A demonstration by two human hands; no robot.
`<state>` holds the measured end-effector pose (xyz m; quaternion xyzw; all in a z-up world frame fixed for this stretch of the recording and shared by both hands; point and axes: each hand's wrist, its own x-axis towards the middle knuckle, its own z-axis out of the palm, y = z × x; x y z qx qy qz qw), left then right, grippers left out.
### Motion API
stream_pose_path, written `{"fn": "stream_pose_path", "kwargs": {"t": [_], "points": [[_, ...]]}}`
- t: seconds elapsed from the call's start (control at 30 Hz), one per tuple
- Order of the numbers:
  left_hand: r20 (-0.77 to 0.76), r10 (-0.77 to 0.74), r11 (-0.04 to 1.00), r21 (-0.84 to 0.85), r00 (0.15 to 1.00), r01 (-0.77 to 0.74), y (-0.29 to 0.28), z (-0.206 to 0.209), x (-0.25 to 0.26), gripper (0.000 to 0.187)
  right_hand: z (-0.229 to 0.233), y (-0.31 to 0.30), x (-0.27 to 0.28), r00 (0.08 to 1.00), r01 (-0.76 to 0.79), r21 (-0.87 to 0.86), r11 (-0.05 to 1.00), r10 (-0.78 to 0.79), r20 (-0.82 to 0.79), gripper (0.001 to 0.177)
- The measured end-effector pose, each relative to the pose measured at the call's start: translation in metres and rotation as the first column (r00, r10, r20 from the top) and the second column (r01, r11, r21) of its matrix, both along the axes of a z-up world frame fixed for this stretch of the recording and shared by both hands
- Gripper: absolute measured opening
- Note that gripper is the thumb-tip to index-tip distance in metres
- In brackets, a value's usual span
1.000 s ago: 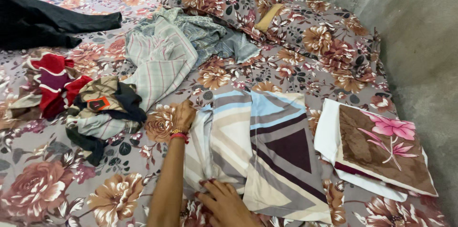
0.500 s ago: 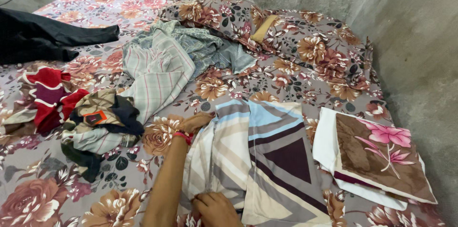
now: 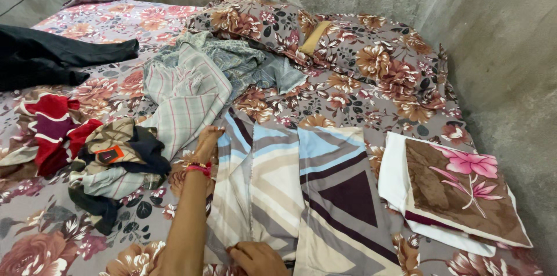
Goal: The person folds a patterned pillowcase and a striped piece of clothing by hand on a bed with a floral bedspread.
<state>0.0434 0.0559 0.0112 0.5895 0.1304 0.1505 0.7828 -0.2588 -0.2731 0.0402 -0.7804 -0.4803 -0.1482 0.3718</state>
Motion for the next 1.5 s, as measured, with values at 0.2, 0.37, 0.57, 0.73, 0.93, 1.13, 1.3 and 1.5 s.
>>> {"fn": "stream_pose_path", "kwargs": {"t": [0.2, 0.37, 0.57, 0.73, 0.93, 1.13, 1.3, 1.5], "points": [[-0.268, -0.032, 0.937, 0.327, 0.963, 0.122, 0.001, 0.002, -0.013, 0.028, -0.017, 0.020, -0.016, 0.980, 0.145, -0.127, 0.981, -0.124, 0.157, 0.027], [-0.034, 0.119, 0.455, 0.890, 0.992, -0.024, -0.029, 0.037, -0.022, 0.079, -0.027, 0.031, -0.007, 0.968, 0.100, -0.075, 0.992, -0.080, 0.236, 0.037], [-0.036, -0.100, 0.038, 0.998, 0.994, 0.039, -0.066, 0.055, -0.015, 0.052, -0.058, 0.038, 0.008, 0.829, 0.207, 0.031, 0.978, -0.193, 0.526, 0.022], [-0.076, 0.092, 0.060, 0.996, 0.993, 0.071, -0.062, 0.027, 0.015, 0.040, -0.057, 0.045, 0.009, 0.801, 0.262, 0.145, 0.954, -0.299, 0.518, 0.012], [0.213, 0.120, 0.378, 0.893, 0.970, -0.243, -0.069, 0.012, 0.010, 0.037, -0.043, 0.043, 0.001, 0.853, 0.278, 0.102, 0.955, -0.294, 0.431, 0.010], [-0.265, -0.105, 0.361, 0.888, 0.958, 0.285, -0.076, 0.048, -0.018, 0.045, -0.041, 0.047, 0.000, 0.852, 0.301, 0.166, 0.939, -0.343, 0.395, 0.009], [-0.548, -0.207, 0.148, 0.801, 0.810, 0.580, -0.087, 0.083, -0.039, 0.086, -0.033, 0.041, 0.003, 0.841, 0.259, 0.145, 0.955, -0.296, 0.453, 0.009], [-0.580, 0.003, -0.220, 0.794, 0.815, 0.566, -0.092, 0.068, -0.032, 0.104, -0.038, 0.040, 0.000, 0.865, 0.238, 0.138, 0.961, -0.275, 0.421, 0.009]]}}
